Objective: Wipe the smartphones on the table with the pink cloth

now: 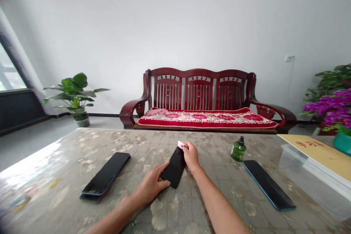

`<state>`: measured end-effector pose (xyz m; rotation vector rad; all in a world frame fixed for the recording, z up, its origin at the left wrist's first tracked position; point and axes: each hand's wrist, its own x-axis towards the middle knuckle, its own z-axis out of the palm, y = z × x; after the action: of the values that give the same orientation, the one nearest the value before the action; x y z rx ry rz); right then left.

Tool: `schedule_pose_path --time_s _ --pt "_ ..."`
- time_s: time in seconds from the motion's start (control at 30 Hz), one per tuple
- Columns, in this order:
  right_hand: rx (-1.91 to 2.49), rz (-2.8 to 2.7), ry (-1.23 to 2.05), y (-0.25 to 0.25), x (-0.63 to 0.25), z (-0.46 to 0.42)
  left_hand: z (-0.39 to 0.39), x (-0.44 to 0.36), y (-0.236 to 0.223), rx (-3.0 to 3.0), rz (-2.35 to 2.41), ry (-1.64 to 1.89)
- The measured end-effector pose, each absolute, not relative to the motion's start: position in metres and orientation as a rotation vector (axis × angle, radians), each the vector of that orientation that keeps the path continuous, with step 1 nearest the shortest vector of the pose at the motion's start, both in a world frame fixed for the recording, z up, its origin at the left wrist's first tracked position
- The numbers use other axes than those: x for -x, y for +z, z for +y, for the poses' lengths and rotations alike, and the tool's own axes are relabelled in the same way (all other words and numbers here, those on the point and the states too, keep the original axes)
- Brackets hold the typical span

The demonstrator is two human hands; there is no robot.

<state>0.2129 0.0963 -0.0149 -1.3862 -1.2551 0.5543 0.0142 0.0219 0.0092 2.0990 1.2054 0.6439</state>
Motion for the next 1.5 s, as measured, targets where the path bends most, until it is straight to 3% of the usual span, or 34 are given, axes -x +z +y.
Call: schedule_pose_path --time_s 0.43,0.8,1.1,1.27,1.5 --pt "1.465 -1.397 0.497 -0.017 -0.200 0.095 0.012 -0.021 0.017 -2.321 1.262 0.435" --pt "1.394 -1.465 0.490 -0.013 -0.207 0.096 0.019 -0.010 0.025 -2.386 1.017 0.449" --pt "1.454 -1.749 0.213 0.005 -0.219 0.064 0.027 0.001 0.017 -2.505 0.945 0.512" --pt "1.477 -2.118 -0.105 0.009 -0.211 0.045 0.025 0.002 0.010 -2.558 0.878 0.551" --pt "1.417 -2.294 -0.188 0.018 -0.208 0.027 0.021 -0.001 0.013 -2.589 0.842 0.592"
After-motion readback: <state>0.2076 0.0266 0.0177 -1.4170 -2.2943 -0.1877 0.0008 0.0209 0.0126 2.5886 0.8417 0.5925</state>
